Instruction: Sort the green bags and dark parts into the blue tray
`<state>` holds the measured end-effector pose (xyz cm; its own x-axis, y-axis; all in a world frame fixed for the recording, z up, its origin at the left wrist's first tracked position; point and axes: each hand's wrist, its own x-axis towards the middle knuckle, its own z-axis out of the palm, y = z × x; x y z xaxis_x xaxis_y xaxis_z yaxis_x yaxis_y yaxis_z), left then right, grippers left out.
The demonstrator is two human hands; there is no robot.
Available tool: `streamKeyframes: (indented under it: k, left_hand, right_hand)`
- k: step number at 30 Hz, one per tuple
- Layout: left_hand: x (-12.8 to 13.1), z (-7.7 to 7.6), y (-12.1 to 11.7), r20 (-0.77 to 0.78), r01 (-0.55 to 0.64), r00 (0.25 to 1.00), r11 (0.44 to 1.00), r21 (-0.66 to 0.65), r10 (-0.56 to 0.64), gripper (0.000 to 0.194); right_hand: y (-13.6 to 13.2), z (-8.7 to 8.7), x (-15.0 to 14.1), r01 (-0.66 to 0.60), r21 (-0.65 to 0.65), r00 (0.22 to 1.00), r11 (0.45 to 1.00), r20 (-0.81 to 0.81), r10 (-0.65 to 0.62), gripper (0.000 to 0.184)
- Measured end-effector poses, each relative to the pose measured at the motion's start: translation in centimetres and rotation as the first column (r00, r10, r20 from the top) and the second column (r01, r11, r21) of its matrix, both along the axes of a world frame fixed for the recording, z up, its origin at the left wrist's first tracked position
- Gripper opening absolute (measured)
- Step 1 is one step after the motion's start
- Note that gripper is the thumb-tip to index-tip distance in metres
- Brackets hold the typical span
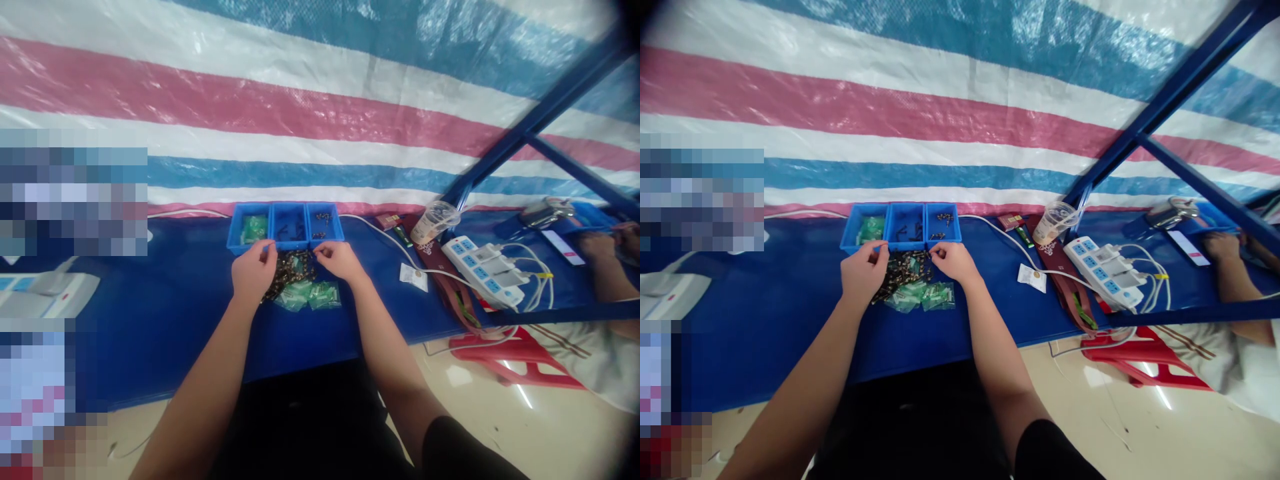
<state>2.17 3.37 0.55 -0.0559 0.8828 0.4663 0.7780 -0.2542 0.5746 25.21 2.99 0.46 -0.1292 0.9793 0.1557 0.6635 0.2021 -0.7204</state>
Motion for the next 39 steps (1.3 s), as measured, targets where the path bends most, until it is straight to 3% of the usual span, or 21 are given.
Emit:
streamKeyframes:
  k: [4,15,22,30,35,39]
  left_hand:
    - [-0.3,0.4,-0.4,0.027,-0.007,1.000,1.000,0.020,0.006,0.028]
    - [0.7,0.4,-0.9,0.035,0.098,0.995,0.995,-0.016,-0.098,0.029]
    - [0.8,0.2,-1.0,0.025,0.210,0.978,0.976,-0.051,-0.209,0.027]
    - [1.0,0.2,-1.0,0.014,0.213,0.977,0.973,-0.088,-0.213,0.026]
    - [1.0,0.1,-0.9,0.011,0.219,0.976,0.971,-0.097,-0.219,0.027]
    - [1.0,0.2,-1.0,0.034,0.254,0.967,0.961,-0.112,-0.251,0.028]
  right_hand:
    - [-0.1,-0.1,0.3,-0.001,-0.068,0.995,0.998,0.098,0.007,0.018]
    - [-0.2,-0.2,-0.2,-0.086,-0.103,0.990,0.991,0.105,0.097,0.013]
    - [-0.4,-0.1,-0.3,-0.084,-0.095,0.993,0.992,0.077,0.092,0.012]
    - [-0.2,-0.1,-0.3,-0.045,-0.083,0.984,0.995,0.169,0.059,0.018]
    - [-0.3,-0.1,-0.4,-0.056,-0.097,0.977,0.994,0.201,0.075,0.012]
    - [-0.7,0.7,-0.7,-0.061,-0.017,0.994,0.998,0.092,0.063,0.011]
